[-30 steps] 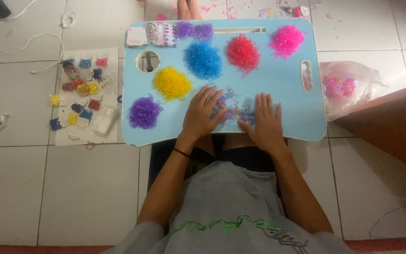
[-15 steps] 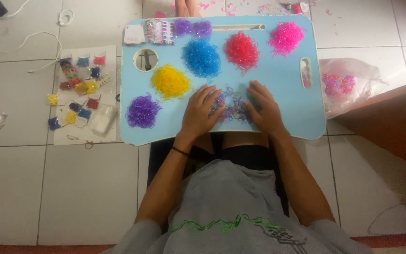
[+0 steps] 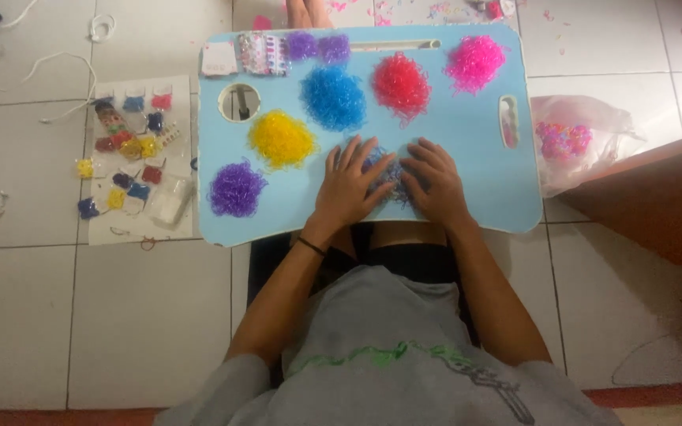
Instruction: The person sorts and organizes small colorful elastic bands by hand, separating and shifting them on a portable desk.
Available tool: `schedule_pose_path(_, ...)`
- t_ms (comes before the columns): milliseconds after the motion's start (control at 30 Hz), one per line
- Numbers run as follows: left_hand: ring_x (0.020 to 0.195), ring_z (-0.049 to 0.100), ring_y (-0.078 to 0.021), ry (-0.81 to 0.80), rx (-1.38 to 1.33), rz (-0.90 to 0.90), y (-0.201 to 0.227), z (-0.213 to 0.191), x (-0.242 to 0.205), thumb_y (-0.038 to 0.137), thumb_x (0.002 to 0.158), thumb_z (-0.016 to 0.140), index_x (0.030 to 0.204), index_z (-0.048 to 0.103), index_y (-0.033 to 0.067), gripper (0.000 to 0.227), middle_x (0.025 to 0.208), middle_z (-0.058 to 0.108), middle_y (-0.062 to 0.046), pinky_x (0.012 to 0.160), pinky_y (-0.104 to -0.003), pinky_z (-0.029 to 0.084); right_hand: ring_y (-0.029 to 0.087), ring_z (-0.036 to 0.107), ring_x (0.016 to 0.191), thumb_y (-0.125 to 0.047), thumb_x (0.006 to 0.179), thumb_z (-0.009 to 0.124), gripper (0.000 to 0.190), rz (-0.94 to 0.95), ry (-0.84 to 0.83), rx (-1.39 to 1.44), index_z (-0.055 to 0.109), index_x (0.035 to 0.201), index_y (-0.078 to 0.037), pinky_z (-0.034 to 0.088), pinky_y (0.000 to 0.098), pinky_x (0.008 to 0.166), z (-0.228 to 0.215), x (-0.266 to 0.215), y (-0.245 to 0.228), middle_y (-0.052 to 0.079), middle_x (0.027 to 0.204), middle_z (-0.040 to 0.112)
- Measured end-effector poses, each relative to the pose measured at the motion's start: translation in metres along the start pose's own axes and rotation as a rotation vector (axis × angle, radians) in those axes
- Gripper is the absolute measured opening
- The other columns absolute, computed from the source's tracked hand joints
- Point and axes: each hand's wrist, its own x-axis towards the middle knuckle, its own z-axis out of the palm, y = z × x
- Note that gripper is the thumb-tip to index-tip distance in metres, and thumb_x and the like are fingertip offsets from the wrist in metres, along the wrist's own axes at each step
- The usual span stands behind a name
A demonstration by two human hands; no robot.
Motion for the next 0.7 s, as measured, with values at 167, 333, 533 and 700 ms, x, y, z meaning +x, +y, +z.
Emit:
schedule_pose_path(167, 0.15, 0.037, -0.0396, 0.034, 0.018, 0.014, -0.004, 0.002, -0.001, 0.061, 0.106, 0.045, 0.153, 0.048, 0.036, 0.053, 0.156, 0.044, -0.011, 0.116, -0.066, 0.031, 0.036, 0.049, 0.143, -0.021, 0.103, 0.066, 0.026, 0.026, 0.006, -0.005, 0.072, 0.124, -0.007, 0.029, 0.0543, 0.123, 0.003, 0.002, 0.002, 0.017, 0.14, 0.064)
schedule_pose_path(333, 0.15, 0.037, -0.0394, 0.022, 0.016, 0.013, -0.002, -0.003, 0.002, 0.059, 0.105, 0.047, 0.153, 0.047, 0.0395, 0.052, 0.157, 0.044, -0.012, 0.116, -0.066, 0.031, 0.035, 0.05, 0.143, -0.02, 0.102, 0.068, 0.026, 0.051, 0.011, -0.003, 0.073, 0.125, -0.008, 0.029, 0.0537, 0.124, 0.002, 0.003, 0.002, 0.016, 0.139, 0.064)
schedule_pose_path(533, 0.151, 0.036, -0.041, -0.052, -0.045, -0.012, -0.001, -0.009, 0.001, 0.055, 0.106, 0.047, 0.151, 0.05, 0.0378, 0.048, 0.159, 0.043, -0.015, 0.118, -0.067, 0.027, 0.037, 0.051, 0.141, -0.016, 0.104, 0.065, 0.027, 0.072, 0.008, -0.013, 0.071, 0.127, -0.002, 0.033, 0.0542, 0.122, 0.001, 0.004, -0.007, 0.02, 0.138, 0.064)
schedule_pose_path(700, 0.151, 0.037, -0.0395, -0.022, -0.085, -0.042, -0.004, -0.003, 0.001, 0.057, 0.107, 0.046, 0.152, 0.05, 0.0335, 0.051, 0.159, 0.043, -0.014, 0.118, -0.066, 0.029, 0.039, 0.052, 0.14, -0.016, 0.105, 0.065, 0.028, 0.129, 0.061, -0.045, 0.07, 0.127, 0.0, 0.036, 0.0544, 0.119, 0.001, 0.005, -0.01, 0.021, 0.137, 0.064)
